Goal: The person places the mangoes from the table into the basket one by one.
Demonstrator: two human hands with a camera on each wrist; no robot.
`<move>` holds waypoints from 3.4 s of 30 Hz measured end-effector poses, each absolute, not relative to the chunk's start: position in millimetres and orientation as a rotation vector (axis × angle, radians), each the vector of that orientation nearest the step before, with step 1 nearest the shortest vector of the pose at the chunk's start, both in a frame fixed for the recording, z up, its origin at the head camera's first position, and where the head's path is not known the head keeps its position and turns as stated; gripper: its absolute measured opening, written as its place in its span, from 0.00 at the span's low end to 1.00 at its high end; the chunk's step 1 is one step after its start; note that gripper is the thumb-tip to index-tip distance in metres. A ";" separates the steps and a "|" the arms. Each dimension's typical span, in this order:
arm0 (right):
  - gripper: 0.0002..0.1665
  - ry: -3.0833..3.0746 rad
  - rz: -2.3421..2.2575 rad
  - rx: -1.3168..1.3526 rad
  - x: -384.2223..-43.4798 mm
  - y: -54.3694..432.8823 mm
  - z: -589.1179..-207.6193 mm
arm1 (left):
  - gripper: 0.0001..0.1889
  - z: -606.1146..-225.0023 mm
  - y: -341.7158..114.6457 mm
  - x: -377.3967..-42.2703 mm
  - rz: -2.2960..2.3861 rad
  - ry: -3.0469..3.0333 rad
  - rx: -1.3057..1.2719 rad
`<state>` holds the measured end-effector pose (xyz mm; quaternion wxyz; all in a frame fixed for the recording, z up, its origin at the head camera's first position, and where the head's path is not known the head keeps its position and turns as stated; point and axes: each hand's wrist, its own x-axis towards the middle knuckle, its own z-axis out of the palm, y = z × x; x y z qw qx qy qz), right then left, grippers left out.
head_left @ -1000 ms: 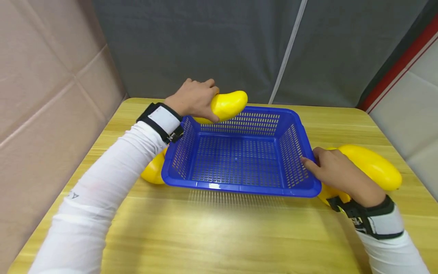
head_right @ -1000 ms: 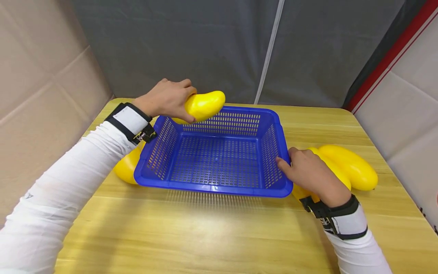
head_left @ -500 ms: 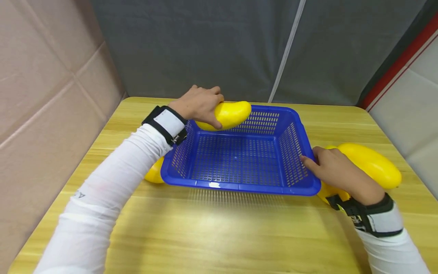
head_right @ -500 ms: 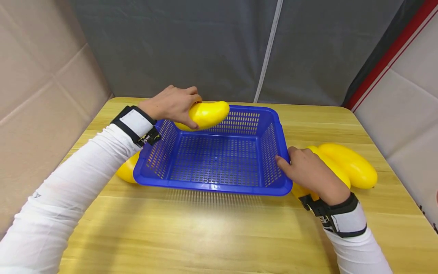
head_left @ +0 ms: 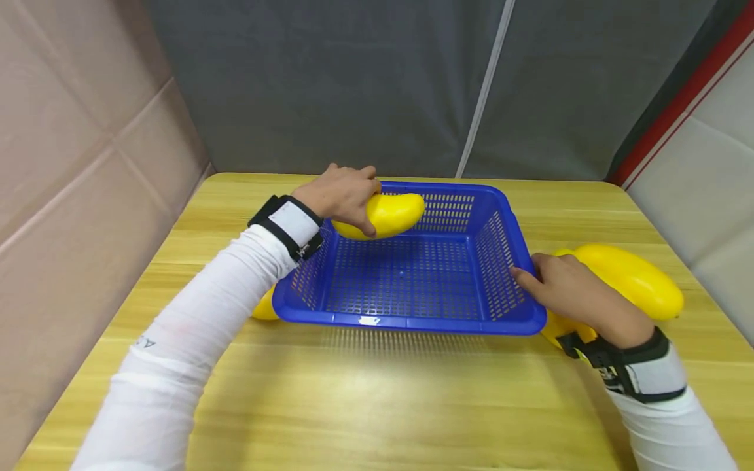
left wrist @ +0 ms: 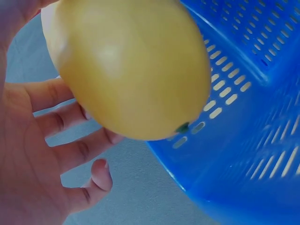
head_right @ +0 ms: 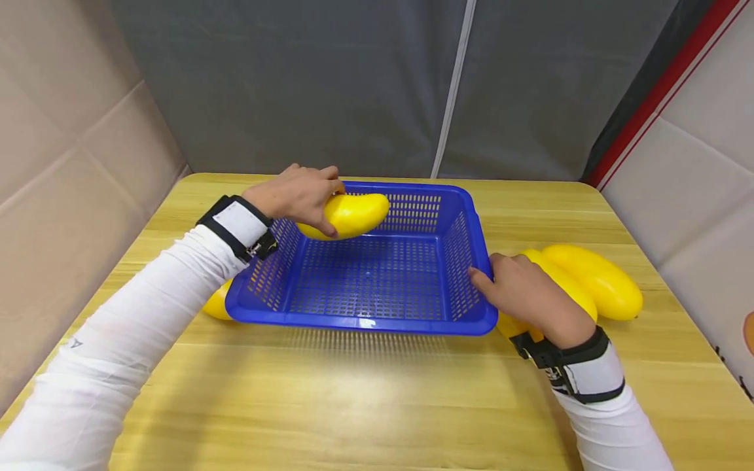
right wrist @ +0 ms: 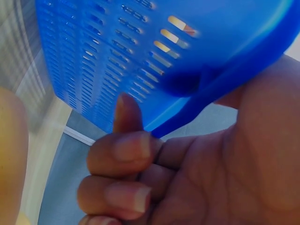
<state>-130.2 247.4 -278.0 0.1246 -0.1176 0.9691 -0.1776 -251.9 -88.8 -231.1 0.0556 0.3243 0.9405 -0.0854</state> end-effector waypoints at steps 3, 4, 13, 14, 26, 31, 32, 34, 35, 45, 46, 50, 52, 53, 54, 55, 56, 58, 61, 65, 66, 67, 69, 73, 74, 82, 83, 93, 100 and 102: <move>0.29 2.804 -0.522 -0.339 -130.2 247.5 -279.3 | 0.38 -235.2 -88.8 -252.8 -0.269 2.853 0.999; 0.29 2.802 -0.520 -0.340 -130.3 247.6 -279.5 | 0.37 -236.6 -88.8 -253.1 -0.272 2.856 1.002; 0.30 2.798 -0.524 -0.353 -130.4 248.0 -279.0 | 0.41 -250.4 -87.8 -254.2 -0.343 2.817 0.984; 0.30 2.796 -0.525 -0.353 -130.4 248.2 -278.9 | 0.41 -251.9 -87.6 -254.1 -0.354 2.814 0.987; 0.30 2.785 -0.543 -0.355 -130.0 249.2 -278.0 | 0.40 -266.7 -86.9 -254.7 -0.349 2.799 0.929; 0.31 2.773 -0.542 -0.345 -129.1 248.6 -278.3 | 0.40 -271.6 -86.8 -255.0 -0.341 2.789 0.912; 0.31 2.775 -0.540 -0.345 -129.1 248.7 -278.4 | 0.40 -272.2 -86.6 -255.1 -0.342 2.794 0.907; 0.31 2.778 -0.540 -0.345 -129.2 248.9 -278.5 | 0.39 -272.5 -86.1 -254.8 -0.347 2.798 0.898; 0.31 2.779 -0.540 -0.346 -129.3 249.0 -278.4 | 0.37 -272.3 -85.8 -254.5 -0.347 2.798 0.895; 0.31 2.779 -0.539 -0.346 -129.3 248.0 -280.2 | 0.35 -269.1 -86.6 -250.0 -0.388 2.768 0.824; 0.31 2.777 -0.543 -0.346 -129.2 247.9 -280.0 | 0.36 -268.8 -86.8 -249.6 -0.393 2.767 0.821; 0.31 2.774 -0.545 -0.347 -128.9 248.2 -279.1 | 0.46 -268.1 -87.0 -248.7 -0.387 2.773 0.814; 0.31 2.773 -0.546 -0.346 -129.0 248.4 -279.0 | 0.49 -268.1 -87.2 -248.0 -0.373 2.780 0.800; 0.31 2.772 -0.548 -0.349 -129.1 248.4 -279.0 | 0.50 -268.1 -87.3 -247.6 -0.370 2.783 0.794; 0.31 2.770 -0.550 -0.348 -129.2 248.4 -279.0 | 0.50 -268.1 -87.5 -247.0 -0.365 2.787 0.787; 0.31 2.770 -0.550 -0.348 -129.4 248.6 -279.2 | 0.50 -268.1 -87.7 -246.8 -0.363 2.790 0.783; 0.31 2.768 -0.553 -0.347 -129.5 248.7 -279.4 | 0.50 -267.9 -87.6 -246.6 -0.365 2.791 0.781; 0.31 2.763 -0.554 -0.346 -129.6 248.9 -279.6 | 0.50 -266.9 -87.7 -245.9 -0.366 2.789 0.779; 0.31 2.762 -0.546 -0.348 -129.4 249.1 -279.9 | 0.50 -263.8 -88.5 -245.3 -0.363 2.785 0.772; 0.32 2.763 -0.534 -0.352 -128.3 249.0 -280.2 | 0.50 -254.8 -91.5 -244.1 -0.340 2.772 0.766; 0.32 2.760 -0.535 -0.352 -128.1 248.9 -280.1 | 0.50 -251.5 -92.6 -243.2 -0.331 2.770 0.764; 0.32 2.756 -0.537 -0.352 -128.0 249.0 -280.1 | 0.50 -247.4 -93.7 -242.3 -0.322 2.766 0.764; 0.33 2.752 -0.536 -0.351 -127.7 249.0 -279.5 | 0.48 -238.6 -96.3 -240.0 -0.303 2.766 0.760; 0.33 2.750 -0.532 -0.355 -128.1 249.4 -278.4 | 0.43 -225.4 -102.7 -236.6 -0.345 2.822 0.797; 0.33 2.754 -0.526 -0.356 -128.3 249.5 -278.2 | 0.41 -223.7 -104.4 -236.2 -0.364 2.840 0.816; 0.33 2.753 -0.526 -0.373 -130.7 251.1 -280.4 | 0.32 -206.3 -119.6 -232.0 -0.382 2.984 0.911; 0.33 2.753 -0.528 -0.372 -130.7 251.4 -280.7 | 0.31 -203.6 -122.3 -231.9 -0.375 3.002 0.911; 0.33 2.758 -0.525 -0.365 -129.3 255.3 -279.2 | 0.16 -194.1 -162.8 -227.7 -0.312 3.096 0.943; 0.33 2.756 -0.525 -0.361 -129.5 258.0 -279.7 | 0.15 -202.8 -188.5 -223.6 -0.362 3.029 1.086; 0.33 2.755 -0.522 -0.360 -129.4 258.4 -279.6 | 0.16 -205.8 -194.7 -222.0 -0.400 2.995 1.084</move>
